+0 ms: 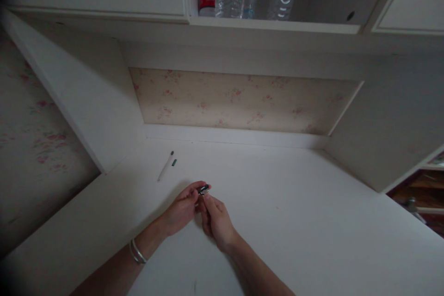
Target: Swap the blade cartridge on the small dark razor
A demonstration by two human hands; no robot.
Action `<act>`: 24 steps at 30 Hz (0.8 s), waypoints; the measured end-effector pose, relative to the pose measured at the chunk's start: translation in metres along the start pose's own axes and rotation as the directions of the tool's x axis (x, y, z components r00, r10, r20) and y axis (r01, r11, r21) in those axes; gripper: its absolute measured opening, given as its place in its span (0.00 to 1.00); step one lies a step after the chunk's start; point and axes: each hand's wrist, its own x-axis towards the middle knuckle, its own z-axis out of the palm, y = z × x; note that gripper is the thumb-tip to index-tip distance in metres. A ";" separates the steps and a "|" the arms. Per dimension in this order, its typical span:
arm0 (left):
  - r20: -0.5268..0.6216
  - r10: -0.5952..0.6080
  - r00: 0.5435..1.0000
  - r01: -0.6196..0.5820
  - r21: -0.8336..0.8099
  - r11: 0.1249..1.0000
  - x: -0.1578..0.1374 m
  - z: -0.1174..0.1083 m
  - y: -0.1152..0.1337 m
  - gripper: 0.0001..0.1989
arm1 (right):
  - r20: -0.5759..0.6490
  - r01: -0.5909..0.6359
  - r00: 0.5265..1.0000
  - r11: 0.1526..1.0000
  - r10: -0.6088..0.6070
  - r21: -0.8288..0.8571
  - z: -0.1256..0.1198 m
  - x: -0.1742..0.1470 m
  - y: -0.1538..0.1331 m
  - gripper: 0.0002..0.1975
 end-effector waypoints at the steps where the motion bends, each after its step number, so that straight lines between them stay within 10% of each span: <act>1: -0.006 0.002 1.000 -0.002 0.003 1.000 0.000 0.000 0.000 0.14 | 0.009 -0.002 1.000 1.000 0.002 0.016 0.000 -0.001 -0.001 0.23; 24: -0.102 0.061 0.993 -0.067 -0.060 0.996 0.004 -0.002 0.004 0.14 | -0.165 0.132 0.978 0.991 -0.130 0.001 -0.033 0.019 -0.012 0.11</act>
